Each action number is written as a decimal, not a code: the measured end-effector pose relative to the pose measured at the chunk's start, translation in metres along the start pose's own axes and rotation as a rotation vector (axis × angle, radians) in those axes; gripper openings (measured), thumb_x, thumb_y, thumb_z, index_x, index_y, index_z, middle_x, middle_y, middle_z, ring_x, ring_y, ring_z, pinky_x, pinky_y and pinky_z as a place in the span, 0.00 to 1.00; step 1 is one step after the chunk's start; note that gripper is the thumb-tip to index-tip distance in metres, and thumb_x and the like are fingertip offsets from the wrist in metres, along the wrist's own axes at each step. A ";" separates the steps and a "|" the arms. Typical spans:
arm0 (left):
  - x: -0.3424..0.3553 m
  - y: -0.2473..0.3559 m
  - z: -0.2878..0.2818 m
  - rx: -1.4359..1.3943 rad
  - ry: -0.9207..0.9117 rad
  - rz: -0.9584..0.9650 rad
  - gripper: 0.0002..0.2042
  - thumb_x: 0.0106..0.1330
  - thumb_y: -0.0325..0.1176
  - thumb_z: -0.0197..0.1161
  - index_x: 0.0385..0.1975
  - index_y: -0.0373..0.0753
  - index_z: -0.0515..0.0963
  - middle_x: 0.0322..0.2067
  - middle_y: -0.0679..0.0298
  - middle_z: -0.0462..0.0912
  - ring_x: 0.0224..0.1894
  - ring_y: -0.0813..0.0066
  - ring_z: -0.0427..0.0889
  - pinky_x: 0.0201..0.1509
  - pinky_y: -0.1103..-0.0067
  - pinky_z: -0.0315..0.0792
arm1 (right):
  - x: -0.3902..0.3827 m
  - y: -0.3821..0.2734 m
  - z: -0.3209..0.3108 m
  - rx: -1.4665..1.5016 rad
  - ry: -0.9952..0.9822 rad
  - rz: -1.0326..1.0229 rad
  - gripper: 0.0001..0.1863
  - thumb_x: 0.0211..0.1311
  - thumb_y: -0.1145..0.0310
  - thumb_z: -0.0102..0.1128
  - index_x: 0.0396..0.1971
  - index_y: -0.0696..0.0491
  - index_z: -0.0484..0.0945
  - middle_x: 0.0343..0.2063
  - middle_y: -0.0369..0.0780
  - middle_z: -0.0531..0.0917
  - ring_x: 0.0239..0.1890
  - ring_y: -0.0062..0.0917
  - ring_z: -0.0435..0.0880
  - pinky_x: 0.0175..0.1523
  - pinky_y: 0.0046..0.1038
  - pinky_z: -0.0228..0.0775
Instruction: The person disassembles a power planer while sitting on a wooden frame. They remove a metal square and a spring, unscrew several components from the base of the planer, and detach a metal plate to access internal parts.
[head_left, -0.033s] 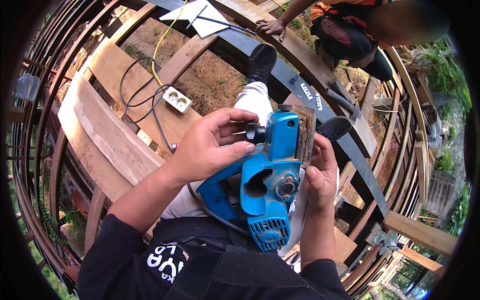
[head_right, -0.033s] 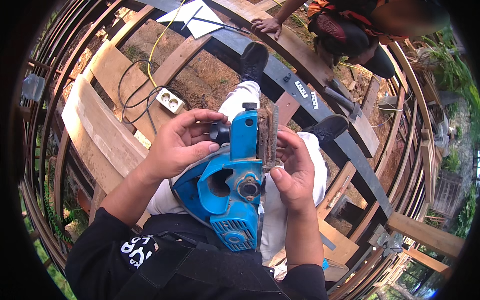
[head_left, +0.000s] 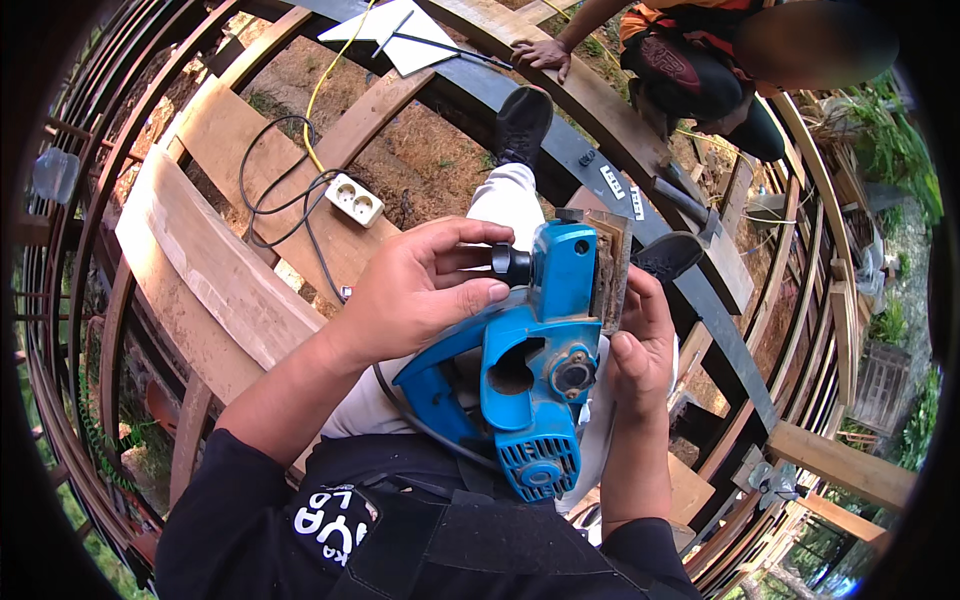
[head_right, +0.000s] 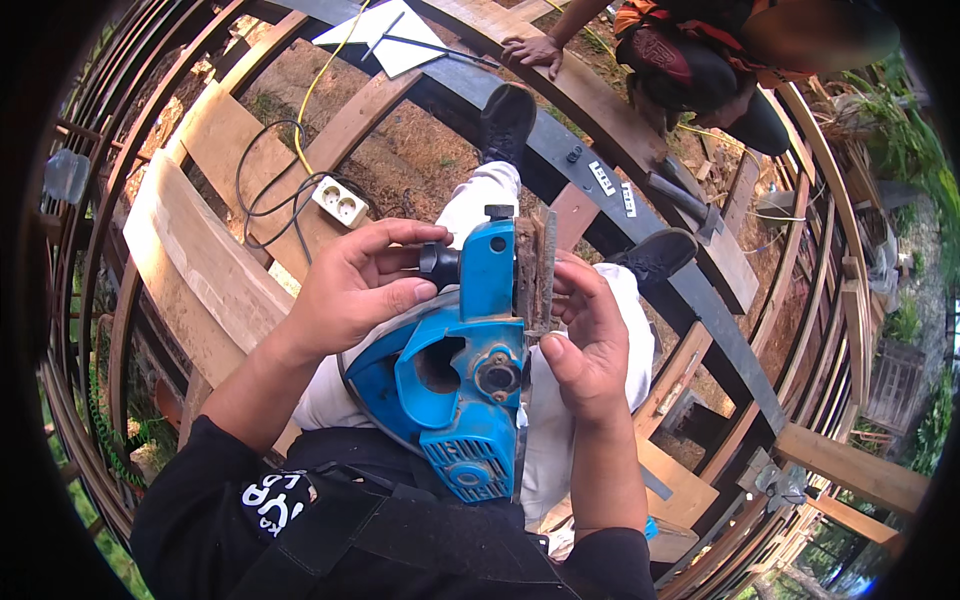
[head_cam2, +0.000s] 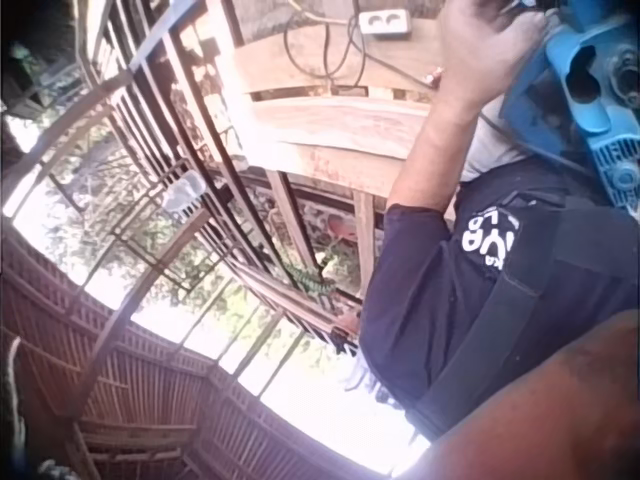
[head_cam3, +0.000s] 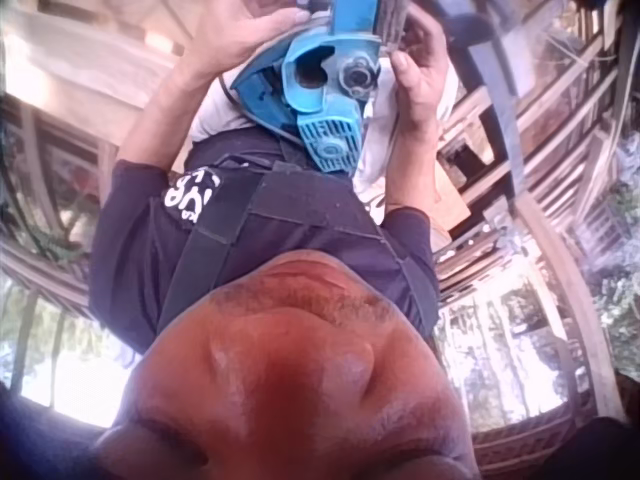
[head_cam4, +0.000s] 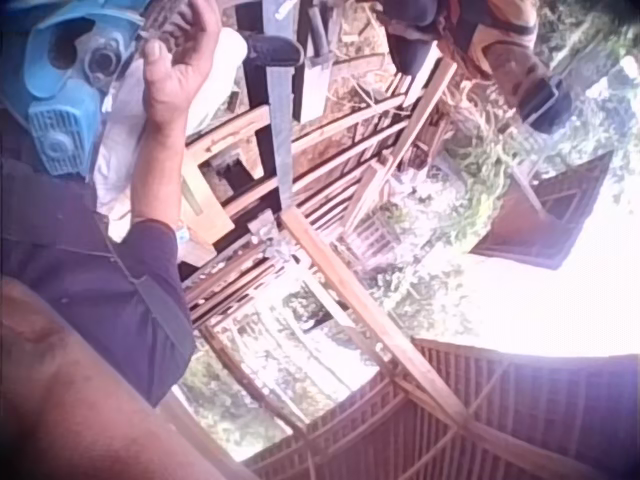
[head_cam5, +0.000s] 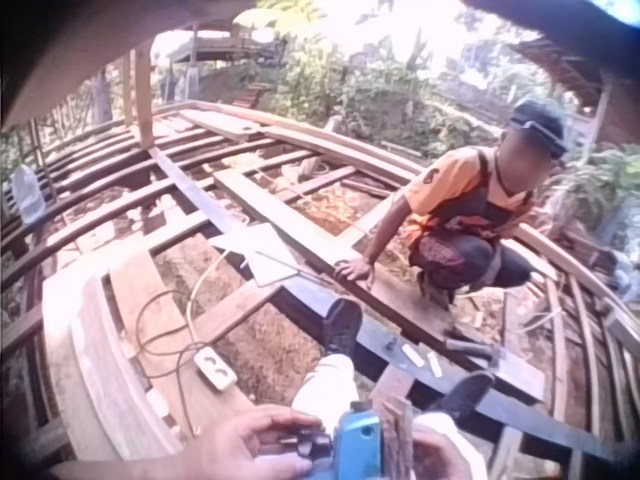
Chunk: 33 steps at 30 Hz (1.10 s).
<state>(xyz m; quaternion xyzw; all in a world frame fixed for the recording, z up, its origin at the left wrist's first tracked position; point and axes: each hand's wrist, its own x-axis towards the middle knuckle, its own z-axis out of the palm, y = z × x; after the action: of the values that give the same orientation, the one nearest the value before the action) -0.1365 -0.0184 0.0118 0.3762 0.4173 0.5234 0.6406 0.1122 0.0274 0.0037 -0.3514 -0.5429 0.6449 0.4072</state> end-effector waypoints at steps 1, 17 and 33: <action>-0.001 0.001 0.000 0.002 -0.002 0.000 0.22 0.60 0.19 0.63 0.56 0.29 0.70 0.54 0.56 0.74 0.58 0.68 0.76 0.62 0.74 0.71 | 0.000 -0.001 0.001 0.001 0.002 -0.002 0.40 0.50 0.49 0.70 0.58 0.59 0.68 0.59 0.46 0.71 0.56 0.32 0.74 0.60 0.34 0.65; -0.005 -0.008 -0.001 -0.241 0.070 -0.055 0.22 0.61 0.19 0.62 0.56 0.31 0.69 0.54 0.56 0.75 0.52 0.73 0.78 0.58 0.75 0.73 | 0.006 0.004 -0.004 -0.093 -0.090 -0.133 0.35 0.54 0.52 0.69 0.57 0.57 0.71 0.60 0.48 0.71 0.54 0.29 0.75 0.55 0.30 0.68; 0.002 -0.001 0.000 0.123 0.183 0.073 0.17 0.68 0.32 0.51 0.52 0.29 0.74 0.52 0.52 0.78 0.57 0.65 0.75 0.64 0.73 0.64 | 0.005 0.003 -0.002 -0.101 -0.067 -0.123 0.36 0.53 0.50 0.68 0.57 0.57 0.72 0.59 0.47 0.71 0.54 0.29 0.75 0.55 0.29 0.67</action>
<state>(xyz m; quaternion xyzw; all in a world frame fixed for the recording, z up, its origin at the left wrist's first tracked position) -0.1362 -0.0171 0.0103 0.3804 0.4914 0.5520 0.5560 0.1119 0.0329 0.0008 -0.3157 -0.6087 0.6018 0.4095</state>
